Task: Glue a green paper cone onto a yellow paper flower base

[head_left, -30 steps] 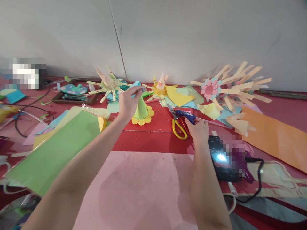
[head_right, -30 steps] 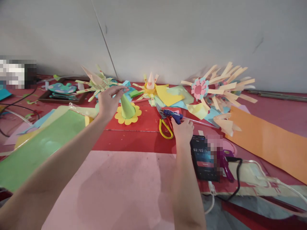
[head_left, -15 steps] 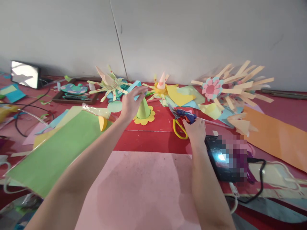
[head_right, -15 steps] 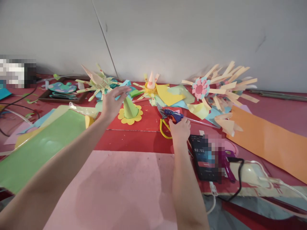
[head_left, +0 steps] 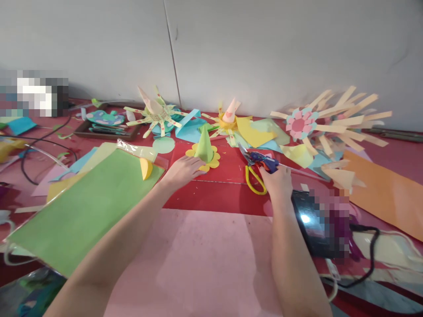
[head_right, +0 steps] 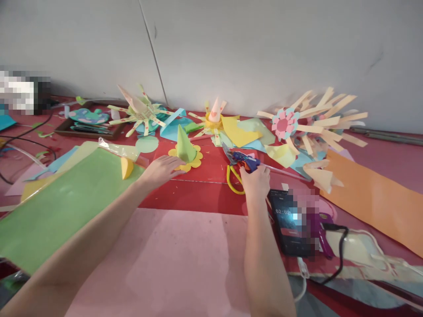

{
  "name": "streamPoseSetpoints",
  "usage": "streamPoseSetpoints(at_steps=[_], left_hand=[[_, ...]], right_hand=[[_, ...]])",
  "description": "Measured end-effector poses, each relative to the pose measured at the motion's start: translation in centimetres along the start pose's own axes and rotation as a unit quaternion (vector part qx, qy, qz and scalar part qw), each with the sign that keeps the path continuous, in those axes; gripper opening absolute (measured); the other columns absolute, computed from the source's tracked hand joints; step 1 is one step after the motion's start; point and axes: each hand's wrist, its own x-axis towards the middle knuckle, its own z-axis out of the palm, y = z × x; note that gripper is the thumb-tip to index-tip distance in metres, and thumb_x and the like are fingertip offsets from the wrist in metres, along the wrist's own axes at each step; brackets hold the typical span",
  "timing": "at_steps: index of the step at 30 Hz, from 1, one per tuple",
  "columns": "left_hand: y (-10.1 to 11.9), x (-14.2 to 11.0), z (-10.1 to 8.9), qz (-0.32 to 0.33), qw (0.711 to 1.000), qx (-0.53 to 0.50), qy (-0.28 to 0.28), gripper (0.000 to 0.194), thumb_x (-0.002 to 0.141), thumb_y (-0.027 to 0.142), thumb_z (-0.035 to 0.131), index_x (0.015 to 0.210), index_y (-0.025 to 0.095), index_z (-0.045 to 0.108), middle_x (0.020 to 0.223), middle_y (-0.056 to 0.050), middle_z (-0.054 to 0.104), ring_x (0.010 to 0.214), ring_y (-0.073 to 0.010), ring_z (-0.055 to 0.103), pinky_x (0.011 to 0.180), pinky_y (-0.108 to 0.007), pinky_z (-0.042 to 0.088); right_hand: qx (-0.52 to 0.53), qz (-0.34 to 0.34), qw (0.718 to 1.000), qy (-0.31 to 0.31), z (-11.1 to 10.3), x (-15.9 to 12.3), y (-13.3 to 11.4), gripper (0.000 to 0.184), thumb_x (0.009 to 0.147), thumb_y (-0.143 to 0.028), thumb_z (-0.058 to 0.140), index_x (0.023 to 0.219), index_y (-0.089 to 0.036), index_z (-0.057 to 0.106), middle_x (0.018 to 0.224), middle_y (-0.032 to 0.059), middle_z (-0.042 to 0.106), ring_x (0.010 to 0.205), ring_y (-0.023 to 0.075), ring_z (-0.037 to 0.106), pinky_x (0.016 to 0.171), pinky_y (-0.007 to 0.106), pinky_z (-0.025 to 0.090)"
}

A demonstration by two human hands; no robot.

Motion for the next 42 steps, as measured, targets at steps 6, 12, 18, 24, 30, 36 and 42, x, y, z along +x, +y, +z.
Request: streamPoseSetpoints(at_steps=[6, 12, 18, 24, 30, 36, 42], left_hand=[[-0.1, -0.3, 0.6, -0.043, 0.999, 0.01, -0.017, 0.028, 0.084, 0.042, 0.059, 0.095, 0.016, 0.06, 0.094, -0.007, 0.068, 0.085, -0.022, 0.065, 0.075, -0.033, 0.05], [0.3, -0.5, 0.9, -0.07, 0.997, 0.014, -0.022, 0.03, 0.081, 0.041, 0.064, 0.096, 0.016, 0.056, 0.095, -0.007, 0.066, 0.083, -0.0225, 0.065, 0.07, -0.032, 0.05], [0.3, -0.7, 0.9, -0.059, 0.998, 0.024, -0.017, 0.02, 0.089, 0.036, 0.054, 0.09, 0.016, 0.057, 0.089, -0.005, 0.067, 0.077, -0.0181, 0.064, 0.066, -0.027, 0.047], [-0.1, -0.8, 0.8, -0.014, 1.0, 0.023, -0.015, 0.025, 0.094, 0.034, 0.043, 0.09, 0.016, 0.059, 0.089, -0.005, 0.067, 0.079, -0.0164, 0.063, 0.065, -0.026, 0.044], [0.0, -0.8, 0.6, -0.006, 1.0, 0.015, -0.009, 0.028, 0.096, 0.027, 0.037, 0.088, 0.016, 0.062, 0.084, -0.004, 0.068, 0.075, -0.0149, 0.062, 0.064, -0.025, 0.044], [-0.2, -0.8, 1.2, -0.163, 0.977, -0.131, 0.045, 0.016, 0.087, 0.023, 0.049, 0.085, 0.019, 0.064, 0.086, -0.002, 0.069, 0.076, -0.0142, 0.063, 0.065, -0.023, 0.046], [-1.1, -0.7, 1.6, -0.213, 0.946, -0.24, 0.054, 0.014, 0.082, 0.026, 0.051, 0.08, 0.02, 0.064, 0.083, -0.001, 0.07, 0.074, -0.0136, 0.063, 0.067, -0.023, 0.047]], right_hand=[[0.048, 0.007, 0.998, 0.03, -0.4, -0.3, -0.3, 0.041, 0.068, -0.041, 0.06, 0.099, -0.016, 0.054, 0.113, 0.0165, 0.055, 0.104, 0.0317, 0.054, 0.086, 0.043, 0.042], [0.107, 0.002, 0.994, 0.032, -0.3, -1.5, -1.4, 0.038, 0.064, -0.046, 0.061, 0.091, -0.021, 0.05, 0.094, 0.0099, 0.061, 0.094, 0.0299, 0.057, 0.08, 0.041, 0.043], [0.087, -0.023, 0.996, -0.021, 0.5, -2.8, -2.1, 0.038, 0.064, -0.05, 0.06, 0.09, -0.023, 0.049, 0.091, 0.008, 0.064, 0.09, 0.0306, 0.059, 0.076, 0.041, 0.043], [0.085, -0.043, 0.995, -0.037, 0.4, -3.2, -2.2, 0.038, 0.064, -0.051, 0.059, 0.089, -0.023, 0.048, 0.091, 0.0069, 0.064, 0.091, 0.0296, 0.06, 0.076, 0.039, 0.042], [0.096, -0.05, 0.993, -0.041, -0.1, -3.5, -2.4, 0.039, 0.062, -0.052, 0.059, 0.085, -0.024, 0.047, 0.088, 0.0062, 0.064, 0.088, 0.0286, 0.059, 0.078, 0.04, 0.041], [0.06, -0.054, 0.993, -0.086, -0.9, -4.2, -2.8, 0.036, 0.063, -0.051, 0.059, 0.082, -0.024, 0.046, 0.085, 0.0054, 0.063, 0.085, 0.0267, 0.059, 0.07, 0.035, 0.041], [0.002, -0.073, 0.992, -0.103, -0.1, -5.1, -3.1, 0.036, 0.068, -0.051, 0.056, 0.09, -0.025, 0.046, 0.091, 0.0063, 0.063, 0.086, 0.0272, 0.061, 0.063, 0.032, 0.041]])
